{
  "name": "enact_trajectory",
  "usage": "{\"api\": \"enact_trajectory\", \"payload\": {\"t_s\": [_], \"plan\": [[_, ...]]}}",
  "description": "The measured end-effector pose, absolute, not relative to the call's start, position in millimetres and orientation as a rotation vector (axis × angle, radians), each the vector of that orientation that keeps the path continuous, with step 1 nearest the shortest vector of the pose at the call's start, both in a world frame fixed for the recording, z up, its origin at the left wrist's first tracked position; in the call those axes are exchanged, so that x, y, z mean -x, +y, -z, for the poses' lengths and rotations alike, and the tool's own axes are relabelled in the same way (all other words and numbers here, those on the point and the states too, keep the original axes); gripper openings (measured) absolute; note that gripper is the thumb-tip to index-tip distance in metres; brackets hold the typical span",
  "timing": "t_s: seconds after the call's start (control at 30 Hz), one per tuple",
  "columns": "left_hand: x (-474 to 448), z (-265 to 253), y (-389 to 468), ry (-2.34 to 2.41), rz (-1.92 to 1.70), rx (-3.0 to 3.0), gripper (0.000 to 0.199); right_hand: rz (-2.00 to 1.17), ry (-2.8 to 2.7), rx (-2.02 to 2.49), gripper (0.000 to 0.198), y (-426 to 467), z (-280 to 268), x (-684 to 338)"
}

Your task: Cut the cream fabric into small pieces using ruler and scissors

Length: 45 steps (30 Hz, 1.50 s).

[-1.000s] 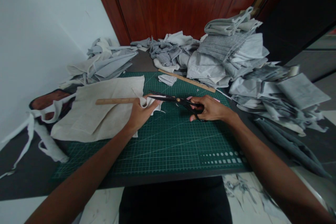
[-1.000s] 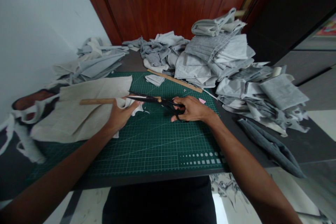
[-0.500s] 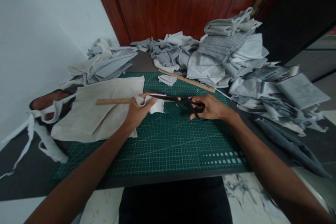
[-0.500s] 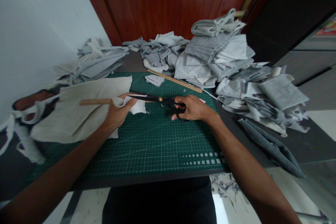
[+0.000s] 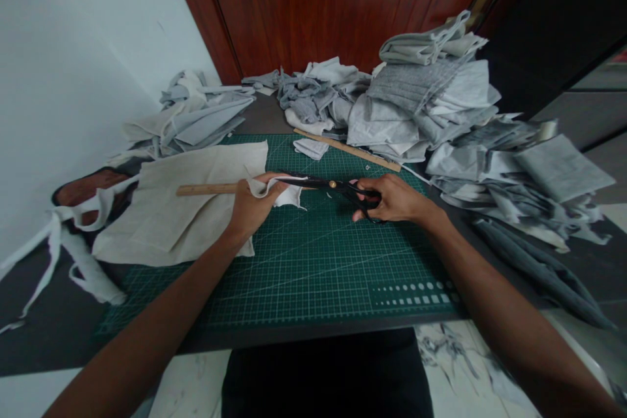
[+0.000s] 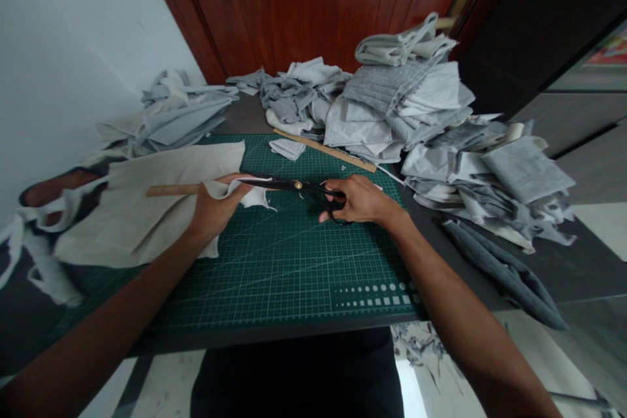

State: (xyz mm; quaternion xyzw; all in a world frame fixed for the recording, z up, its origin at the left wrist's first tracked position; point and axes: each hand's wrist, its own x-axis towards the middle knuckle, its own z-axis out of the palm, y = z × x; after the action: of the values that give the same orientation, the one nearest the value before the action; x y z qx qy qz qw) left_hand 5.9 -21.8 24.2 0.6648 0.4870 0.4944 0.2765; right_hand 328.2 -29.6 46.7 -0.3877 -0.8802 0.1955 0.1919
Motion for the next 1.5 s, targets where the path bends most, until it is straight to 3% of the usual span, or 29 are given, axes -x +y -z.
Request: {"api": "enact_trajectory", "payload": {"t_s": [1.17,1.5], "plan": [[-1.6,-25.2,-21.0,1.499,-1.199,-1.761,0.037,-0.358,-2.527,1.182,0.027,-34.0,-55.0,-333.4],[-2.4,-27.8,-24.1,1.461,-1.083,-1.846,0.031,-0.445,-2.532,1.188,0.037,-37.7,-56.4,-330.9]]}}
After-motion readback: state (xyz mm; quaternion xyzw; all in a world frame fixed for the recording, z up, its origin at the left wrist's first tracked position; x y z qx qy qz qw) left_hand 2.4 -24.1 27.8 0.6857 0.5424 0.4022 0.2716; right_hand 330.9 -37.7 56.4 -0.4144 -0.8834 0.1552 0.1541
